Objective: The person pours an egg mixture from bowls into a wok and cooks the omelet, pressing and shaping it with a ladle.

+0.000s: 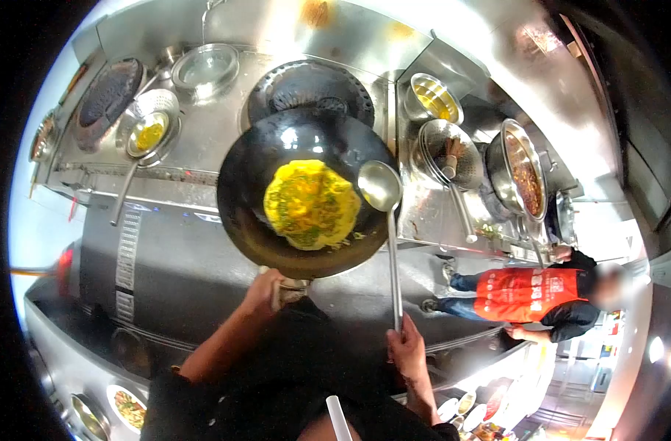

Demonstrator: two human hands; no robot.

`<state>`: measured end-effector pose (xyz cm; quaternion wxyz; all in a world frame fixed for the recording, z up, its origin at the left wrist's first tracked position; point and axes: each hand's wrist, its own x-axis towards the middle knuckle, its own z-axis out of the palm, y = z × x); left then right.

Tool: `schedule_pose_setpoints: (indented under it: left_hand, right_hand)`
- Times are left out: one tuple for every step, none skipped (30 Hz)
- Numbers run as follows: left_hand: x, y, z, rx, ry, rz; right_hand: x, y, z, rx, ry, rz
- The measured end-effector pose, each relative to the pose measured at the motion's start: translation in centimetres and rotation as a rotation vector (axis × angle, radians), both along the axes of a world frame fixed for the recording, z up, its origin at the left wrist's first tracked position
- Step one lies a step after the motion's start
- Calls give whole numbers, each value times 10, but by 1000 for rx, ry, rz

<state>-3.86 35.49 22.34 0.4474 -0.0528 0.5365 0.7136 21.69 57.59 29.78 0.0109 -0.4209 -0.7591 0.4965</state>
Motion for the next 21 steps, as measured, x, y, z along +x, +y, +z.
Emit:
schedule_pose_setpoints:
  left_hand:
    - [-1,-5,11,34,-72,20]
    - [1,-14,-6,55,-109,4]
    - [3,-22,-22,76,-146,-13]
    - [8,-24,-5,75,-256,70]
    - [4,-19,17,81,-330,164]
    - [4,-20,16,43,-323,186]
    - [2,-22,13,5,-308,211]
    - [-3,-23,9,-29,-288,239]
    - [-4,-27,1,-68,-145,195]
    - [0,-32,-9,-112,-6,146]
    - [-1,-30,8,-155,130,92]
    - [-1,-18,25,-216,-221,328]
    - [-2,-20,26,-227,-208,323]
    - [-1,-21,21,-234,-194,317]
    - [0,-21,16,-239,-182,309]
    - [-1,-20,17,-161,-242,363]
    - [-1,-20,19,-181,-236,371]
    - [0,-18,21,-199,-230,379]
    - [0,-17,28,-218,-227,388]
    - [1,-18,44,-207,-181,338]
    - [1,-19,42,-220,-176,345]
  right_hand:
    - [-11,0,18,-18,-81,42]
    - [-15,10,10,104,-60,145]
    - [-11,11,8,110,-75,192]
    - [-11,10,9,116,-90,238]
    - [-25,9,19,38,-94,241]
    - [-25,14,6,95,-35,304]
    - [-33,13,8,46,-31,346]
    - [-47,11,13,1,-21,390]
    - [-57,12,16,-45,-10,432]
    - [-65,14,13,-68,-52,481]
    - [-77,14,15,-90,-94,530]
    - [-92,15,23,-185,-147,533]
    - [-107,13,34,-276,-201,533]
    - [-118,10,39,-330,-148,524]
    - [-125,10,33,-316,-141,560]
    - [-134,12,26,-301,-136,595]
    - [-140,13,23,-283,-131,630]
    - [-147,13,22,-278,-143,645]
    - [-156,9,26,-275,-156,660]
    - [-161,8,29,-272,-169,674]
    - [-163,9,25,-268,-158,678]
